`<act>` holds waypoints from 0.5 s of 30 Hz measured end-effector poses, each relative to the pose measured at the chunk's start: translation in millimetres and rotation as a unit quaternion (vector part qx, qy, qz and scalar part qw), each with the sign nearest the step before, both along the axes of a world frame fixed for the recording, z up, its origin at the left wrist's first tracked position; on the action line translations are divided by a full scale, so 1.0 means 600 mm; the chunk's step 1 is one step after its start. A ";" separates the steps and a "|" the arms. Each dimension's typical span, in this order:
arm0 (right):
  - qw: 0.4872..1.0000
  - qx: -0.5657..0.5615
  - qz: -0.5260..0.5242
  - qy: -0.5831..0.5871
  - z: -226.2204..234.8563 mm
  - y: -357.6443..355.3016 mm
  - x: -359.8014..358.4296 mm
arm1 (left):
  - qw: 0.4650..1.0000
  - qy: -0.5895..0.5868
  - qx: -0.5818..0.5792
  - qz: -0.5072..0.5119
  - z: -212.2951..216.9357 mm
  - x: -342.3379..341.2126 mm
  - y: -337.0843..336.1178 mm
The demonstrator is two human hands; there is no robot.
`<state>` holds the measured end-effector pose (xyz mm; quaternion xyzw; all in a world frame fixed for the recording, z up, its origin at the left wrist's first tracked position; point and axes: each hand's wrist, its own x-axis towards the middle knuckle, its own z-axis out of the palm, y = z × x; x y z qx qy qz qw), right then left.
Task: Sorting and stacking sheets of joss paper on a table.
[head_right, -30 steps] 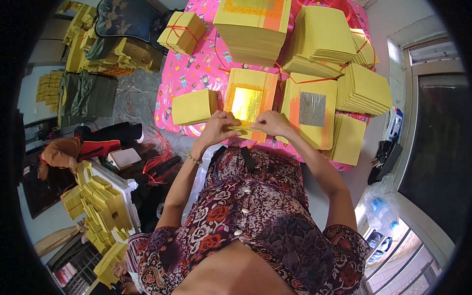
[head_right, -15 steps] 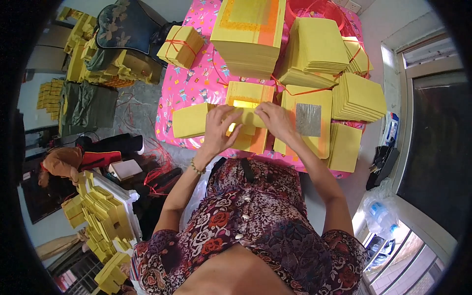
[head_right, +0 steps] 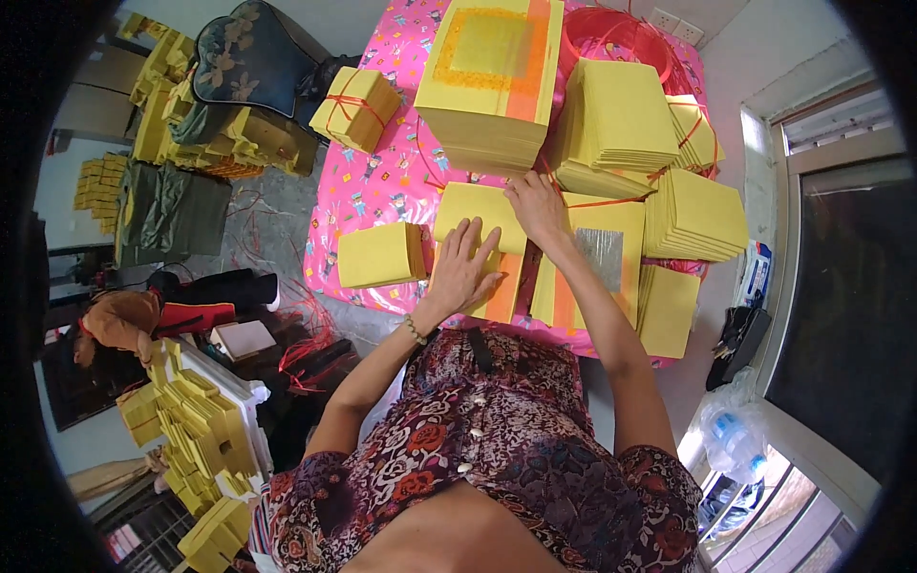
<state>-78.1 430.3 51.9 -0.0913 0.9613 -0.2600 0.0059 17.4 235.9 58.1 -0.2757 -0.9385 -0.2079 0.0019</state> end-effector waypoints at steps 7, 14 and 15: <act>0.998 0.008 0.026 0.063 -0.031 -0.049 -0.020 | 1.000 -0.013 0.007 -0.003 -0.007 -0.003 0.004; 0.999 -0.014 0.046 -0.015 -0.031 -0.072 -0.022 | 1.000 -0.017 0.002 -0.003 -0.017 -0.003 0.002; 0.999 -0.020 0.044 -0.022 -0.029 -0.072 -0.020 | 1.000 -0.017 0.002 -0.004 -0.018 -0.003 0.002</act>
